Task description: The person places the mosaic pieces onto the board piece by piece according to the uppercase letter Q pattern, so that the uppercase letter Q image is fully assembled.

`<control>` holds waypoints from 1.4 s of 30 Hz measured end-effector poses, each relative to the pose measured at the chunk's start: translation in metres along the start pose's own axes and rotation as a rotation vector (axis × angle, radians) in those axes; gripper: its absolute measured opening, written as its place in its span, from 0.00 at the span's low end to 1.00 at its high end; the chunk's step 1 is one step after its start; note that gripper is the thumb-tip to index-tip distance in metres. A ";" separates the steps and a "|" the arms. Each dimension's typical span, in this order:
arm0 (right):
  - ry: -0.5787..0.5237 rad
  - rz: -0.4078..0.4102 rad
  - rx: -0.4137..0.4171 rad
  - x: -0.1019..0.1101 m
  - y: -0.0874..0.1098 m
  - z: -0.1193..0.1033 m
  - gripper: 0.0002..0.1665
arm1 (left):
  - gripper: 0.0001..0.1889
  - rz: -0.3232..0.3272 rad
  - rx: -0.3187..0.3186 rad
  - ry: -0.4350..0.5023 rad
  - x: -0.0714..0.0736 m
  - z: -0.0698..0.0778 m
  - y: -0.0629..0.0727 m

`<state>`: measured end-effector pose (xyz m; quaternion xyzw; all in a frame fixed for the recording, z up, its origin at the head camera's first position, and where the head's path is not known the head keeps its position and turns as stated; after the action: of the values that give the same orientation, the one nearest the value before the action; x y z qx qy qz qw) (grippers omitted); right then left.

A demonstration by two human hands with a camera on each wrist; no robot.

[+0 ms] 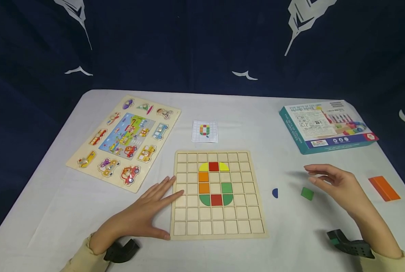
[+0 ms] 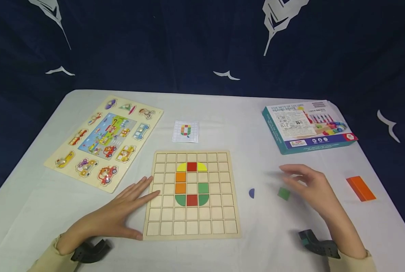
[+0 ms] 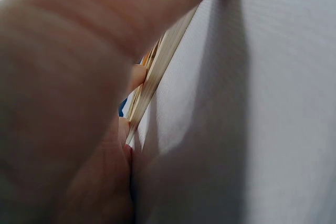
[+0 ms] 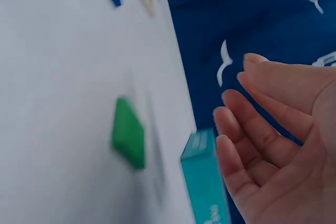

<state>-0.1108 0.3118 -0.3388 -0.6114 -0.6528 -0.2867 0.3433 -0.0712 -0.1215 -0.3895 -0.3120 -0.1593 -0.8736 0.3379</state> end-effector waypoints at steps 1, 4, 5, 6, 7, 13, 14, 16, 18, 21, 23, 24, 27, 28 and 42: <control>0.009 -0.016 -0.010 -0.001 0.002 0.005 0.19 | 0.57 0.000 0.001 -0.002 0.000 0.000 0.000; 0.033 -0.060 -0.007 -0.007 0.007 0.015 0.19 | 0.57 0.000 0.005 -0.005 0.000 -0.001 0.000; 0.035 -0.070 0.000 -0.009 0.009 0.017 0.20 | 0.57 -0.001 0.005 -0.005 0.000 -0.001 0.000; 0.033 -0.078 0.006 -0.010 0.010 0.019 0.20 | 0.57 -0.001 0.006 -0.007 0.000 -0.001 0.000; 0.037 -0.082 0.009 -0.012 0.012 0.021 0.20 | 0.57 0.000 0.006 -0.006 0.000 0.000 0.000; 0.097 -0.077 -0.004 -0.020 0.018 0.029 0.22 | 0.57 0.003 -0.006 -0.010 0.000 0.001 0.000; 0.112 -0.076 -0.005 -0.021 0.019 0.030 0.22 | 0.57 0.002 -0.007 -0.012 0.000 0.001 0.000; 0.147 -0.072 -0.004 -0.022 0.020 0.030 0.23 | 0.57 0.000 -0.005 -0.014 0.000 0.001 0.000; 0.176 -0.070 0.001 -0.023 0.021 0.029 0.24 | 0.57 -0.002 -0.002 -0.015 0.000 0.001 0.000; 0.209 -0.057 0.019 -0.024 0.021 0.027 0.25 | 0.57 -0.007 0.005 -0.011 0.000 0.001 0.000; 0.223 -0.045 0.028 -0.025 0.021 0.026 0.26 | 0.57 -0.009 0.007 -0.009 0.000 0.001 -0.001; 0.228 -0.036 0.032 -0.025 0.021 0.025 0.26 | 0.57 -0.009 0.007 -0.010 0.000 0.001 -0.001; 0.247 -0.019 0.031 -0.026 0.020 0.025 0.26 | 0.57 -0.009 0.007 -0.005 0.000 0.000 -0.001; 0.247 -0.019 0.030 -0.026 0.020 0.025 0.26 | 0.57 -0.008 0.006 -0.003 0.000 0.000 0.000; 0.227 0.009 0.007 -0.025 0.019 0.026 0.23 | 0.57 -0.006 0.005 0.000 0.000 0.001 0.000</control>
<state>-0.0938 0.3194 -0.3752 -0.5766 -0.6081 -0.3502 0.4184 -0.0714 -0.1212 -0.3888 -0.3106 -0.1624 -0.8742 0.3360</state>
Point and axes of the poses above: each hand's wrist, its own y-axis away from the middle knuckle, its own x-axis out of the back of the hand, z = x × y, the point moved 7 cm from there along -y, towards the middle knuckle, and after that the axes turned 10 degrees about y, right-handed, at the moved point
